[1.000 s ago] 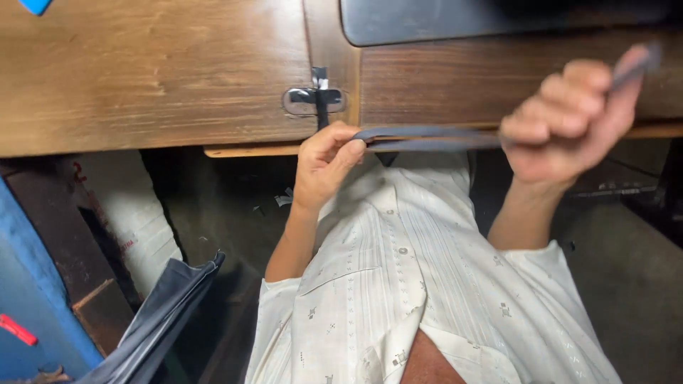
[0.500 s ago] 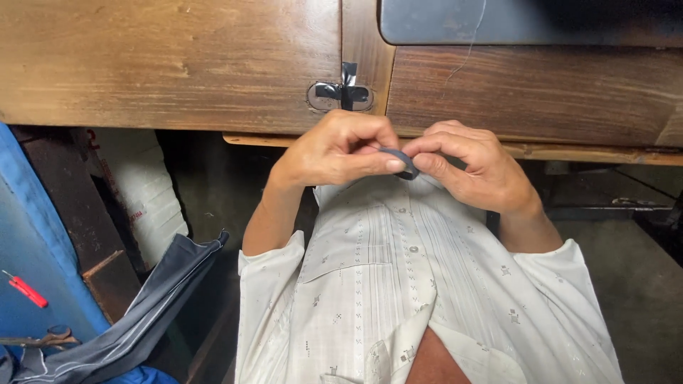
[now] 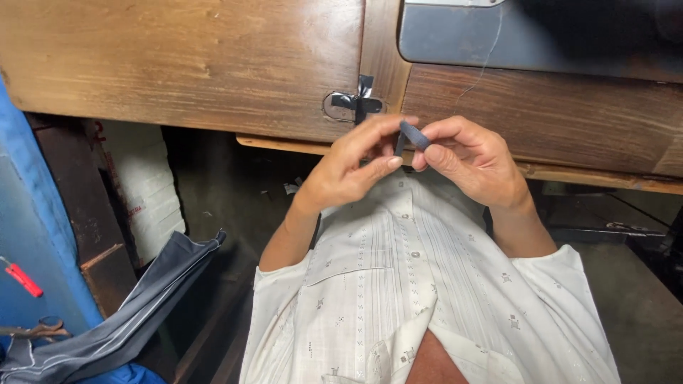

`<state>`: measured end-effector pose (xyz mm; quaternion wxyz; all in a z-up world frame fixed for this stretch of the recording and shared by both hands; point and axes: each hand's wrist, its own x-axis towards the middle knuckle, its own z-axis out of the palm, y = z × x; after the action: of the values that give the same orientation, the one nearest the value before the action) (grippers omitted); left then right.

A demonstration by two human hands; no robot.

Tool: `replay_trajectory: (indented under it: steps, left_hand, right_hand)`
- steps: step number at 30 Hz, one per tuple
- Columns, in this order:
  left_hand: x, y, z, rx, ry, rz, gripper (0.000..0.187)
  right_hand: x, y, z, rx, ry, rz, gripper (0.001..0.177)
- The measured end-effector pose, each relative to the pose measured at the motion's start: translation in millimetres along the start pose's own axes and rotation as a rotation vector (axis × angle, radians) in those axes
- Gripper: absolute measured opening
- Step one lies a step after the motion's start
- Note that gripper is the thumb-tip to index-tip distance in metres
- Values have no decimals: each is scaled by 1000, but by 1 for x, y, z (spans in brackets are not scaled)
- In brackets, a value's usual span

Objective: The person cuts a strip of dark fabric into smaller pieces using scissors. They then use a lighter to heat the edges of the cut fabric pieces to prevent fraying.

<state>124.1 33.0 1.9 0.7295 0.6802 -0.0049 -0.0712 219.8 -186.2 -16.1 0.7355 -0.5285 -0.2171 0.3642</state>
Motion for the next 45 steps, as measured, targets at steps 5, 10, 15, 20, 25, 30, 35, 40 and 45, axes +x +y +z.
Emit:
replay_trajectory:
  steps: [5,10,15,20,25,30,35,40,45]
  left_hand:
    - [1,-4,14,32,193,45,15]
    - [-3,-7,11,-95,264,3,20]
    - [3,-14,10,-357,173,91,21]
    - [3,-17,13,-475,213,21,21]
    - [4,-25,17,-48,383,97,14]
    - [6,-25,23,167,523,138,9]
    - [8,-26,18,-50,425,95,9]
    - [6,-18,17,-291,353,8,9]
    - [8,-15,23,-121,493,34,11]
  right_hand:
    - [-6,3,-6,-23,-10,8,18]
    - [1,0,3,14,51,44,13]
    - [2,21,-7,4,156,74,16]
    - [4,16,2,65,205,152,18]
    - [6,12,4,76,222,183,20]
    - [5,13,4,83,204,199,19]
    - [8,10,4,137,238,253,21]
    - [13,2,7,261,263,324,20]
    - [14,1,13,274,245,308,25]
